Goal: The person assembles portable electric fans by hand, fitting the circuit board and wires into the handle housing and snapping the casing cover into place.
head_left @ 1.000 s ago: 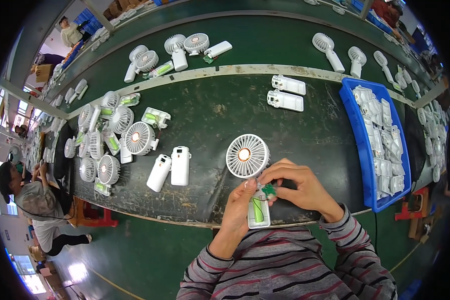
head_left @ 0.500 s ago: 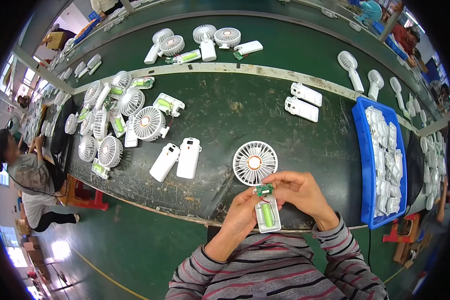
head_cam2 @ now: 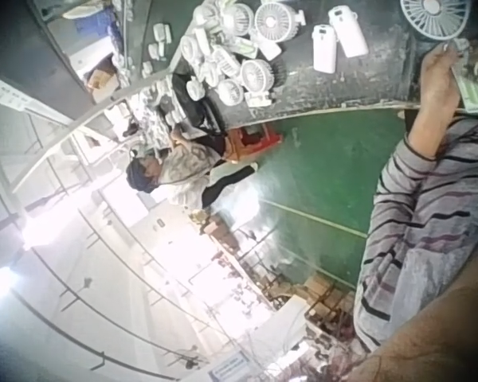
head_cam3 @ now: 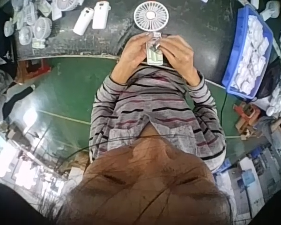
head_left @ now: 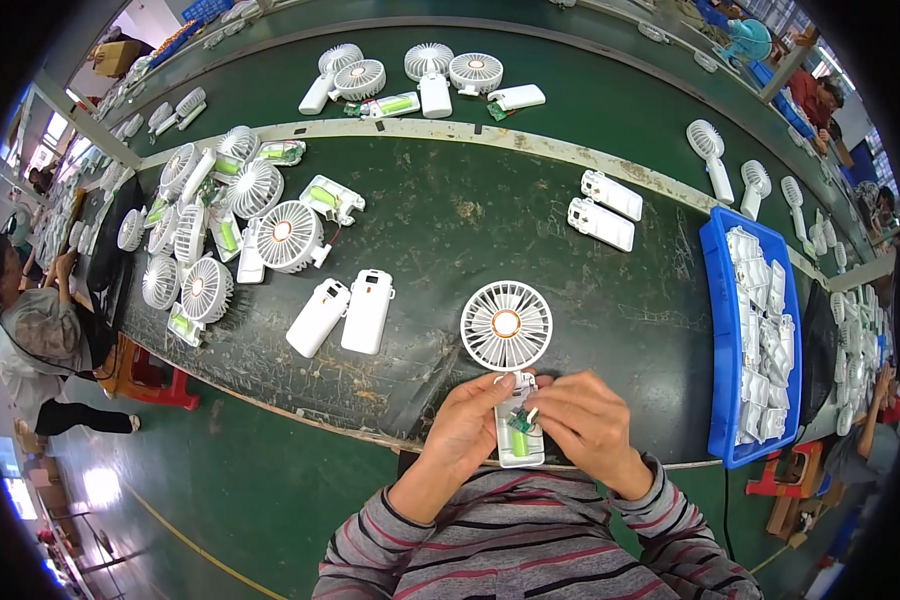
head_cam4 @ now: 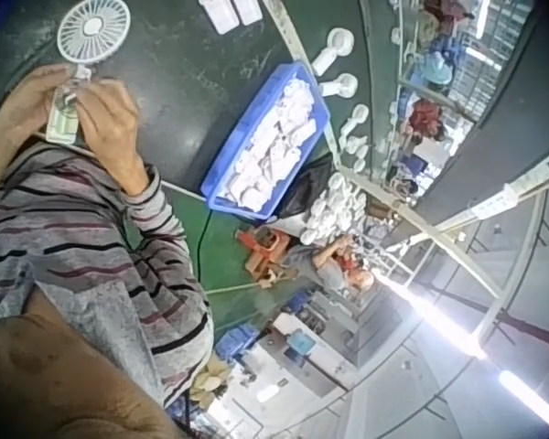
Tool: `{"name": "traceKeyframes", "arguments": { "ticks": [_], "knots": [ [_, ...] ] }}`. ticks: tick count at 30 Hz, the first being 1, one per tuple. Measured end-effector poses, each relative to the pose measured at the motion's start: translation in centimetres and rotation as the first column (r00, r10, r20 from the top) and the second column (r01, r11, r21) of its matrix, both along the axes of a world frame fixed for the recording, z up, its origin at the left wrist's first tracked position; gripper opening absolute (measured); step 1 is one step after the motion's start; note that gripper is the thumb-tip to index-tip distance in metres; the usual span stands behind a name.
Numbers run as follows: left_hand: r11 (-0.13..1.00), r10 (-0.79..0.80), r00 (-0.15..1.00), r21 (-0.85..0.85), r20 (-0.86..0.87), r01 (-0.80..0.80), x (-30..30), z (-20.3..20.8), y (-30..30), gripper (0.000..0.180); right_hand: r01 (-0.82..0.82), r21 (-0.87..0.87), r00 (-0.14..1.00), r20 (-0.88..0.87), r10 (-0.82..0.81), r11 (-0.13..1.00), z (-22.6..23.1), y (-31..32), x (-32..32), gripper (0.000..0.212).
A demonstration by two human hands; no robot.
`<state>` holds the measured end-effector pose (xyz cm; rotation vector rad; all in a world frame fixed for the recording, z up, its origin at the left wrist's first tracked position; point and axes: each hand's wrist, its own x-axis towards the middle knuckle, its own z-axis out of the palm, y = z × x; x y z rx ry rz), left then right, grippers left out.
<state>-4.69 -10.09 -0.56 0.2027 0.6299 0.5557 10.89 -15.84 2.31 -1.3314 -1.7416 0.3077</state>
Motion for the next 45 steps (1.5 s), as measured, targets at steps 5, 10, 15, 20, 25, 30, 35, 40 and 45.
{"name": "traceKeyframes", "arguments": {
  "ticks": [5, 10, 15, 20, 25, 30, 35, 40, 45],
  "knots": [
    [0.999, -0.019, 0.999, 0.031, -0.026, 0.020, 0.2, 0.1, -0.3, 0.026, -0.004, -0.087, 0.994, 0.106, 0.013, 0.996, -0.1, -0.8, -0.1, 0.016],
    [0.998, 0.052, 0.994, 0.027, -0.099, -0.049, 0.3, -0.4, -0.7, 0.021, 0.014, -0.279, 0.996, -0.077, -0.037, 0.960, 0.0, 0.2, -0.2, 0.011],
    [0.998, 0.058, 0.994, 0.016, -0.088, -0.057, 0.4, -0.5, -0.7, 0.019, 0.023, -0.427, 0.954, -0.261, -0.148, 0.904, -0.4, 0.7, -0.1, 0.011],
    [0.999, 0.053, 0.995, -0.010, -0.086, -0.054, 0.2, -0.5, -0.5, 0.019, -0.012, -0.437, 0.957, -0.265, -0.116, 0.900, -0.4, 1.0, 0.2, 0.011],
    [0.998, 0.061, 0.995, -0.015, -0.076, -0.062, 0.2, -0.7, -0.6, 0.021, -0.059, -0.396, 0.969, -0.244, -0.044, 0.916, -0.5, 1.0, 0.4, 0.012],
    [0.998, 0.048, 0.996, -0.023, -0.076, -0.050, 0.2, -0.4, -0.5, 0.023, -0.043, -0.372, 0.975, -0.219, -0.043, 0.927, -0.6, 1.1, 0.6, 0.012],
    [1.000, 0.024, 0.997, -0.018, -0.073, -0.026, 0.1, -0.5, -0.5, 0.023, -0.033, -0.342, 0.988, -0.150, -0.020, 0.939, -0.4, 1.1, 0.7, 0.012],
    [0.998, 0.046, 0.995, -0.044, -0.093, -0.050, 0.2, -0.3, -0.5, 0.022, -0.039, -0.201, 0.999, 0.027, 0.045, 0.979, -0.3, 1.2, 0.7, 0.016],
    [0.996, 0.067, 0.992, -0.052, -0.111, -0.073, 0.4, -0.5, -0.5, 0.022, -0.040, -0.158, 0.996, 0.076, 0.053, 0.987, -0.4, 1.2, 0.3, 0.018]
  ]
}}
